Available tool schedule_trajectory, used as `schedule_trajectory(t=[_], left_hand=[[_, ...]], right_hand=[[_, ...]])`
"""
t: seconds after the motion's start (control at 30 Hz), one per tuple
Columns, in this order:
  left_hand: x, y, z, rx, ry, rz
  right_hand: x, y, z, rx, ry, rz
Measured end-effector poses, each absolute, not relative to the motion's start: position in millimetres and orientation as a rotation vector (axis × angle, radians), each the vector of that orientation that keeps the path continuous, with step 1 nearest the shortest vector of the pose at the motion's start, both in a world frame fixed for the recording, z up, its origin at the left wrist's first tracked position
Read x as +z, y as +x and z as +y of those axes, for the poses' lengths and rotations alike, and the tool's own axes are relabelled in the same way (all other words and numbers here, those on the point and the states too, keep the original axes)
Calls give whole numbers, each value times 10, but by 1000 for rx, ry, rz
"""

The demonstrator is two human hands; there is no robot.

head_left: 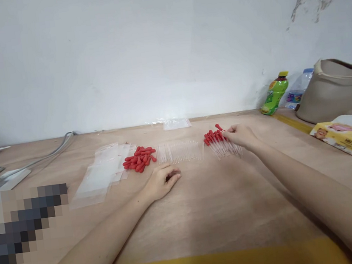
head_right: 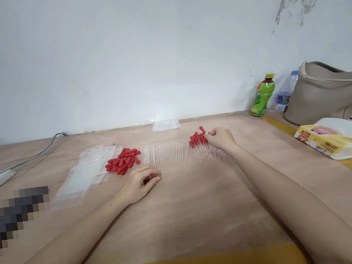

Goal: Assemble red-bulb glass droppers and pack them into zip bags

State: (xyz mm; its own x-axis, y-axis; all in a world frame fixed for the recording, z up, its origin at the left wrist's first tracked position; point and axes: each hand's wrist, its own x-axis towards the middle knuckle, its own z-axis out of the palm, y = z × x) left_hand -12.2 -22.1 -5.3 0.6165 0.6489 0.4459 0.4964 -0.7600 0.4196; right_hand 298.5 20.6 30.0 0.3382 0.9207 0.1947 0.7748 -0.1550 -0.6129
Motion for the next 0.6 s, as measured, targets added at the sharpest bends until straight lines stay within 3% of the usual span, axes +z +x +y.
schedule_trajectory(t=[0.27, 0.6], left_hand=[[-54, -130, -221, 860, 2581, 930], [-42, -134, -243, 840, 2562, 931]], right_hand=[[105, 3059, 279, 137, -2235, -1435], [71, 3058, 267, 55, -2224, -1496]])
